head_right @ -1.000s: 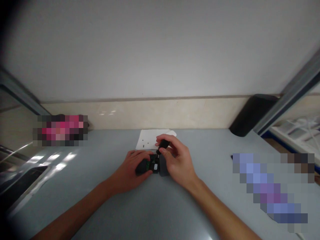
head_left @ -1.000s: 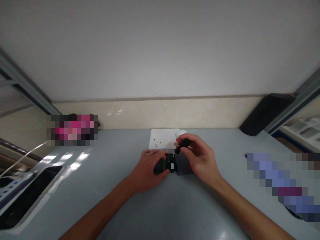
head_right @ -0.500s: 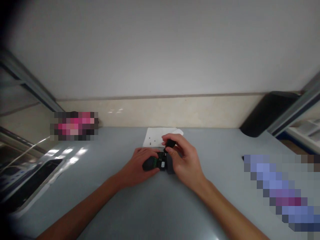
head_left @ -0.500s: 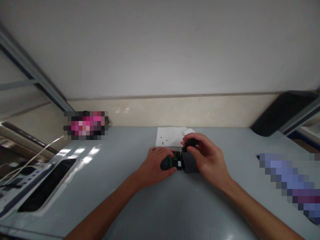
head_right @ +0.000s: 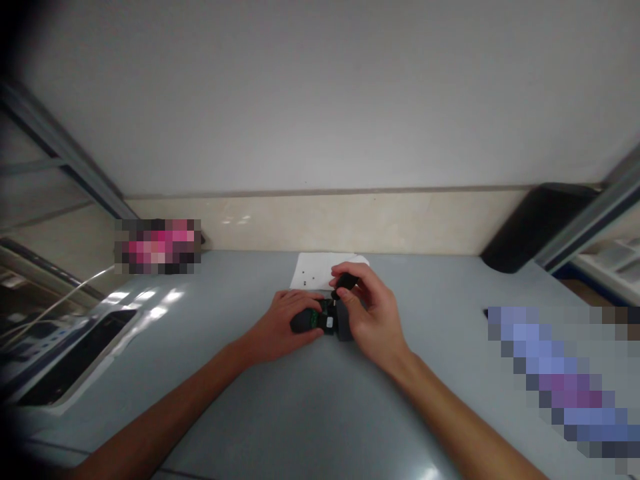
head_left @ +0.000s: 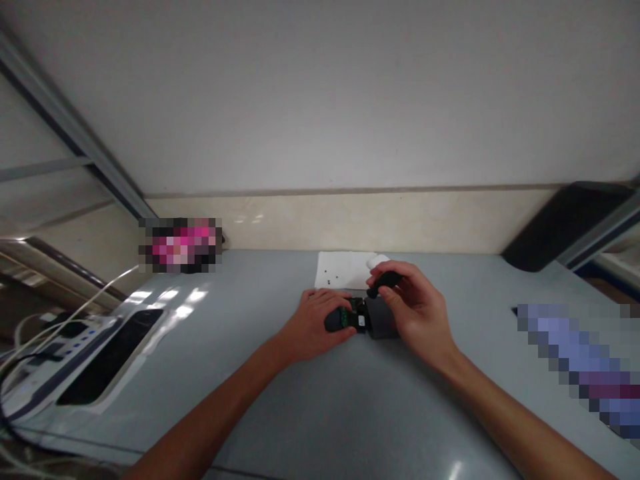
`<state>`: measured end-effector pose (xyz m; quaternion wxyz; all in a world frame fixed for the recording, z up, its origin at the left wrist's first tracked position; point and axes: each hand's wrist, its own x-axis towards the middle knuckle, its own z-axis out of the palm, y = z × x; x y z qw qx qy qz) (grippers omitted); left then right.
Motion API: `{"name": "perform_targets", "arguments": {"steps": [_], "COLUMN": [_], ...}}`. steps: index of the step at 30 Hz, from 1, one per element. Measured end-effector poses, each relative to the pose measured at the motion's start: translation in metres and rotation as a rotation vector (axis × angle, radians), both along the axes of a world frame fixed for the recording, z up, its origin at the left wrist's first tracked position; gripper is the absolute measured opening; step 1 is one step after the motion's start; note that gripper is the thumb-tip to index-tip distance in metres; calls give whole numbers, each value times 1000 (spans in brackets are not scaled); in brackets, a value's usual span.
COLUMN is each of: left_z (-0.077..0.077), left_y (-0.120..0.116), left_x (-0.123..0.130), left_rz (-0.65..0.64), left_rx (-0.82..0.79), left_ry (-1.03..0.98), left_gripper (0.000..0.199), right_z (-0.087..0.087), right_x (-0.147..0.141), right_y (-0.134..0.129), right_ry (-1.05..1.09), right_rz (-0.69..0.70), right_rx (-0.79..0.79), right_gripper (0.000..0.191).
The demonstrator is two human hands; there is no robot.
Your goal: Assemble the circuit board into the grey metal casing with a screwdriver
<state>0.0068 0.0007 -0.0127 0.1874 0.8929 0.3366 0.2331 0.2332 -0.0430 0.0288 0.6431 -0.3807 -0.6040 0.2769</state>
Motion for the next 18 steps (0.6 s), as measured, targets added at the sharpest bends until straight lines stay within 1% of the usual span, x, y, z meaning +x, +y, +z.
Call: {"name": "perform_targets", "arguments": {"steps": [4, 8, 18], "left_z": [-4, -6, -4], "left_y": [2, 3, 3], "left_x": [-1, -1, 0], "left_rz": [-9, -9, 8], "left_rx": [8, 15, -21], "left_ry": [-19, -22, -42], "left_gripper": [32, 30, 30], "right_z": [2, 1, 0], "right_x": [0, -1, -1], "right_y": [-1, 0, -1], "right_ry": [-25, -19, -23], "right_rz": [19, -10, 8], "right_rx": [20, 39, 9], "right_gripper": [27, 30, 29]}}
